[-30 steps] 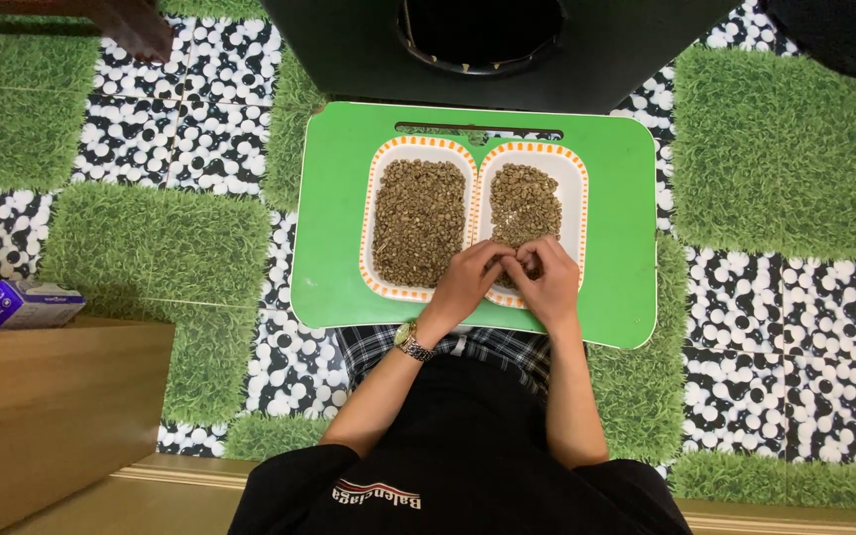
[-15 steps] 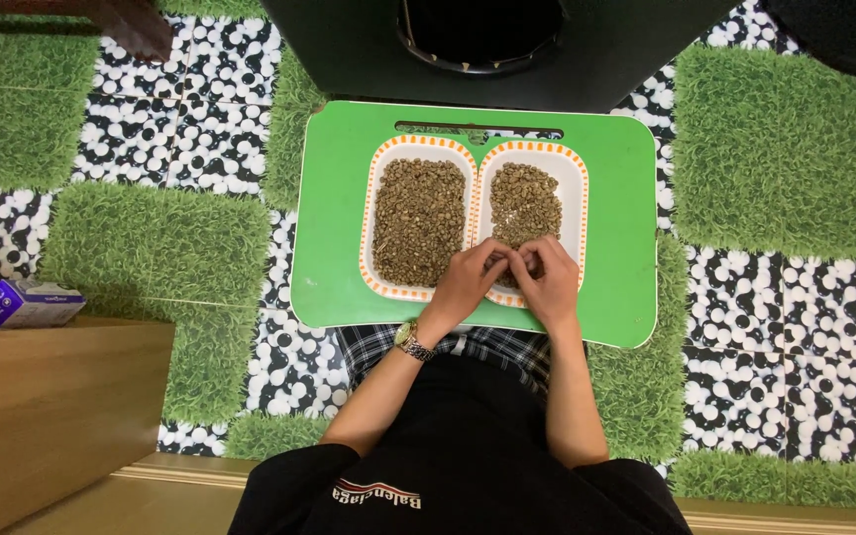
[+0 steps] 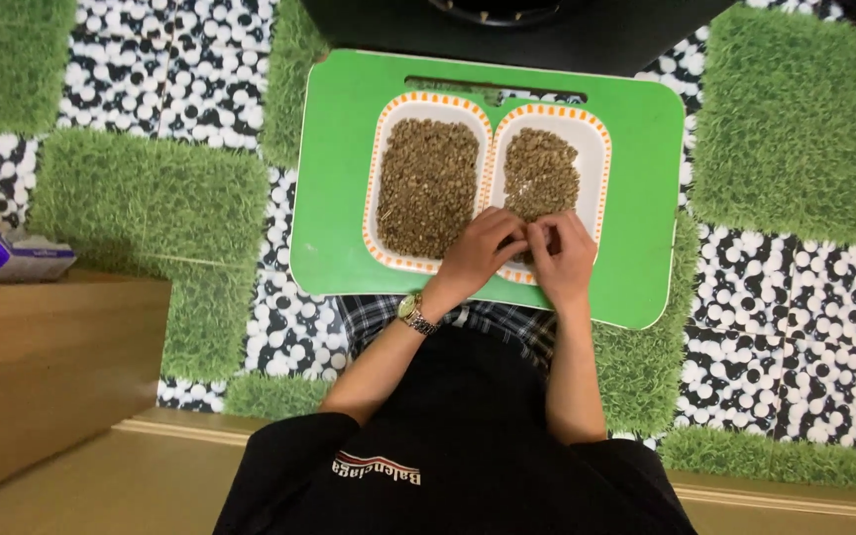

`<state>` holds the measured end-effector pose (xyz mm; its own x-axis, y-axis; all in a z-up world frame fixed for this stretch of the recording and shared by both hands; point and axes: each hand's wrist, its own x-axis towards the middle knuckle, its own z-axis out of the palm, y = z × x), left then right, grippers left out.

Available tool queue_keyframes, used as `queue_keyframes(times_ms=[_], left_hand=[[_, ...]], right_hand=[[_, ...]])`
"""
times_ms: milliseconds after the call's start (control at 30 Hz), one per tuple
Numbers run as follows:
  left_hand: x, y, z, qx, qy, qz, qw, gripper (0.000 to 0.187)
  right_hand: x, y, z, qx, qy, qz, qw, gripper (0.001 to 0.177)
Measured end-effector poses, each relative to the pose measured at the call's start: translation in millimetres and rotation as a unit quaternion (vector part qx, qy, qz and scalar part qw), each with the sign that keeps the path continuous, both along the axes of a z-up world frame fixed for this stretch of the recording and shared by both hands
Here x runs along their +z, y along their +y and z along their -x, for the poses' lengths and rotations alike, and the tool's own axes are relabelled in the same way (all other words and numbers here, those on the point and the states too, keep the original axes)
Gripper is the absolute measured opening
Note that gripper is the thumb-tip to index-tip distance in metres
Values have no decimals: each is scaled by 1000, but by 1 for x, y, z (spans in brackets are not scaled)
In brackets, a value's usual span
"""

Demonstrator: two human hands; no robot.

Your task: Manual sorting of green coffee beans in trays to identify and remove defects.

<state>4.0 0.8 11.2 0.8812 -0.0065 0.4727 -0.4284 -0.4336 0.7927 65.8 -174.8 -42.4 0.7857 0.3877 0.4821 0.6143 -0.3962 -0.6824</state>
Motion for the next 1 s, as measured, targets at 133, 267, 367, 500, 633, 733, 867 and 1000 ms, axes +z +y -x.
queue_keyframes(times_ms=[133,267,367,500,633,733,867,1000], left_hand=[[1,1,-2,2,-7,-38,999,12],[6,2,0,-11,-12,-50,999,11],[-15,-2,-4,-10,-21,-56,998,10],[-52,0,-14,-2,-19,8,1000,11],[-49,11,-9,22,0,38,999,12],[-63,41,-14,46,12,32,998,12],[-34,95,-19,168,41,-163,971,11],[12,113,-18,243,106,-221,938,22]], right_hand=[[10,2,3,5,7,-3,1000,12],[11,3,2,6,3,-8,1000,12],[15,4,3,7,3,-14,1000,13],[13,2,1,9,2,-23,1000,15],[8,0,1,7,4,-26,1000,17],[8,1,1,8,6,-23,1000,18],[2,1,1,15,16,-20,1000,14],[15,9,7,-25,74,28,997,6]])
